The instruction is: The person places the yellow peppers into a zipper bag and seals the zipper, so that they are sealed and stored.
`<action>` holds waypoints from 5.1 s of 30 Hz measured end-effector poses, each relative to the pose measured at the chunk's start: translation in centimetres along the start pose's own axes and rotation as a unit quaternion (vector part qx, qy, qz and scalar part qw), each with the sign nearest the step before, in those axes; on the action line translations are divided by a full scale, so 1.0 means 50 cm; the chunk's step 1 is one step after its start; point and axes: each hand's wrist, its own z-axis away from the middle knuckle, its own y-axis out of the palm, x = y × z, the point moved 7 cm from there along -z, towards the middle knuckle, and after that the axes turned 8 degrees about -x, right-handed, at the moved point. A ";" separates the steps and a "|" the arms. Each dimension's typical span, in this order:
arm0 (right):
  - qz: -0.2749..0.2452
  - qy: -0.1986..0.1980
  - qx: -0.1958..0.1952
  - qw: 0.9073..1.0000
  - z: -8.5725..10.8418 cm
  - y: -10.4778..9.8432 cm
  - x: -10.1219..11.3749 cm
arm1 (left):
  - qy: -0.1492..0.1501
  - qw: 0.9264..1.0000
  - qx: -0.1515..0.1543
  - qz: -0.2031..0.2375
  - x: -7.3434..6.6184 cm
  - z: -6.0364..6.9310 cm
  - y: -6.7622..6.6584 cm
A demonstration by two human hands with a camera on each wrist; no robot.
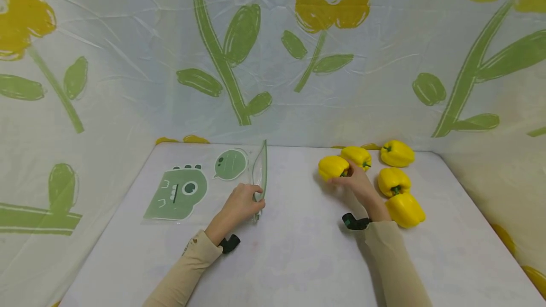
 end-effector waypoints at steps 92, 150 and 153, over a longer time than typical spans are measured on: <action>0.079 -0.057 0.100 0.990 -0.080 0.392 0.081 | 0.096 0.995 0.014 -0.027 -0.025 0.000 -0.014; 0.184 -0.081 0.035 0.979 -0.091 0.398 0.095 | 0.132 0.991 0.013 -0.028 -0.026 -0.001 -0.007; 0.130 -0.084 0.048 0.987 -0.084 0.394 0.093 | 0.131 0.991 0.013 -0.029 -0.025 0.000 -0.008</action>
